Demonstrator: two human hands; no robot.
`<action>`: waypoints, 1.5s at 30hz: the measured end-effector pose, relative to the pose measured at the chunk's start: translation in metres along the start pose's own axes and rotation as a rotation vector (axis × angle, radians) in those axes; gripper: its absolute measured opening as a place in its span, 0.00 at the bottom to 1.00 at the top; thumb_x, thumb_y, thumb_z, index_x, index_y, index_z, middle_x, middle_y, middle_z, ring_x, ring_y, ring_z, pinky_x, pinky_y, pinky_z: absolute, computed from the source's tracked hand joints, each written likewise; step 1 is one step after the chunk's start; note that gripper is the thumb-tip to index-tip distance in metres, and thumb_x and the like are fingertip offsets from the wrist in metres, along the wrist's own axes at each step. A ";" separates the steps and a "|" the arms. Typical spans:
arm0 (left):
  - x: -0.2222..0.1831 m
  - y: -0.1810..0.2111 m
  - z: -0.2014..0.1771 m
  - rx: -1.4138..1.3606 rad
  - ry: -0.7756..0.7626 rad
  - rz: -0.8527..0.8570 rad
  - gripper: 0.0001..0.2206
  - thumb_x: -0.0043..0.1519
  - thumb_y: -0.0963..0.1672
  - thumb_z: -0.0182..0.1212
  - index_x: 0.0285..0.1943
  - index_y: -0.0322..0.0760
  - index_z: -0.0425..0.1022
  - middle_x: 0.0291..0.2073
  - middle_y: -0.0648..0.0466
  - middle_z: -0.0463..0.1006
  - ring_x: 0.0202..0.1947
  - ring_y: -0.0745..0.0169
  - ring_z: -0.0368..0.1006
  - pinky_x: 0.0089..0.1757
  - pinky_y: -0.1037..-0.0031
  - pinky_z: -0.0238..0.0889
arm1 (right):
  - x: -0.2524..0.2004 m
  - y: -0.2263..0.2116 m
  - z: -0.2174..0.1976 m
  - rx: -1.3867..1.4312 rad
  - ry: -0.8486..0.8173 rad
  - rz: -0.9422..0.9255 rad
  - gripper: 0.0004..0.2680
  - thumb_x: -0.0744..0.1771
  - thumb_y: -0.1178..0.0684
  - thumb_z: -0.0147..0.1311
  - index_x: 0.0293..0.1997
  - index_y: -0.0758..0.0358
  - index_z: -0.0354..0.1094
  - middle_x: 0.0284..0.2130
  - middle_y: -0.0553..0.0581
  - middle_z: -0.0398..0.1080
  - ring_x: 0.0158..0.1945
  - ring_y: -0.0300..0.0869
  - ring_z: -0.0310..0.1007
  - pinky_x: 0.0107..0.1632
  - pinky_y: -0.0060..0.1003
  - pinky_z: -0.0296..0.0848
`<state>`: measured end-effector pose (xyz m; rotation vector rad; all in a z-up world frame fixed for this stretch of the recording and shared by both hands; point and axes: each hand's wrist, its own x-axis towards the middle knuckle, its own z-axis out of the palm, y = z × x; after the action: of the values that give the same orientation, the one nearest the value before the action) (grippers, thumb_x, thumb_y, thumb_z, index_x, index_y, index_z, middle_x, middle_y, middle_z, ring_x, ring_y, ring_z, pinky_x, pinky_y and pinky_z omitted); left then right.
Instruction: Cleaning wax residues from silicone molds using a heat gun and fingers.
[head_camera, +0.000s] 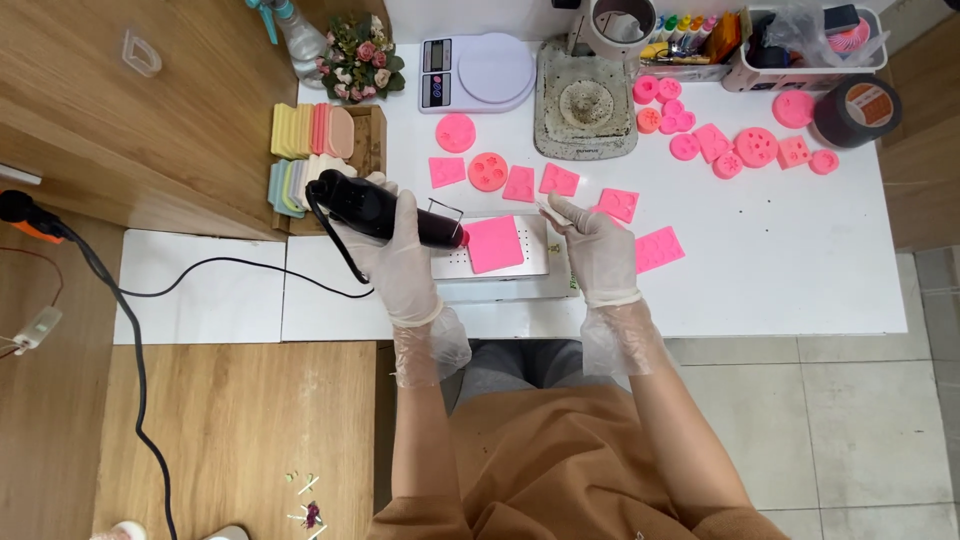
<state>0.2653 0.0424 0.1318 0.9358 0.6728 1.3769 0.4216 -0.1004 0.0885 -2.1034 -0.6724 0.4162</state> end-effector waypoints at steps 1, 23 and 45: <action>0.000 0.001 0.000 0.001 0.000 -0.006 0.26 0.64 0.31 0.60 0.71 0.32 0.58 0.54 0.51 0.72 0.52 0.63 0.70 0.56 0.70 0.67 | 0.000 0.002 0.003 -0.003 0.000 0.005 0.15 0.67 0.60 0.50 0.59 0.48 0.75 0.34 0.60 0.79 0.33 0.34 0.76 0.43 0.29 0.73; -0.008 -0.001 -0.008 0.007 -0.008 -0.024 0.26 0.65 0.30 0.59 0.70 0.35 0.58 0.57 0.50 0.72 0.55 0.64 0.70 0.59 0.70 0.67 | 0.006 -0.013 0.030 -0.042 -0.106 -0.059 0.11 0.68 0.50 0.58 0.58 0.46 0.74 0.30 0.62 0.76 0.27 0.40 0.76 0.35 0.34 0.74; -0.014 0.013 -0.006 0.027 -0.024 -0.034 0.27 0.64 0.30 0.61 0.71 0.35 0.58 0.56 0.50 0.73 0.55 0.64 0.70 0.58 0.70 0.68 | 0.020 0.012 0.067 -0.469 -0.329 -0.931 0.19 0.66 0.59 0.47 0.66 0.61 0.64 0.61 0.64 0.70 0.66 0.54 0.68 0.68 0.45 0.63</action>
<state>0.2519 0.0288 0.1387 0.9570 0.6881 1.3272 0.4069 -0.0517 0.0392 -1.8657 -1.9676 0.0641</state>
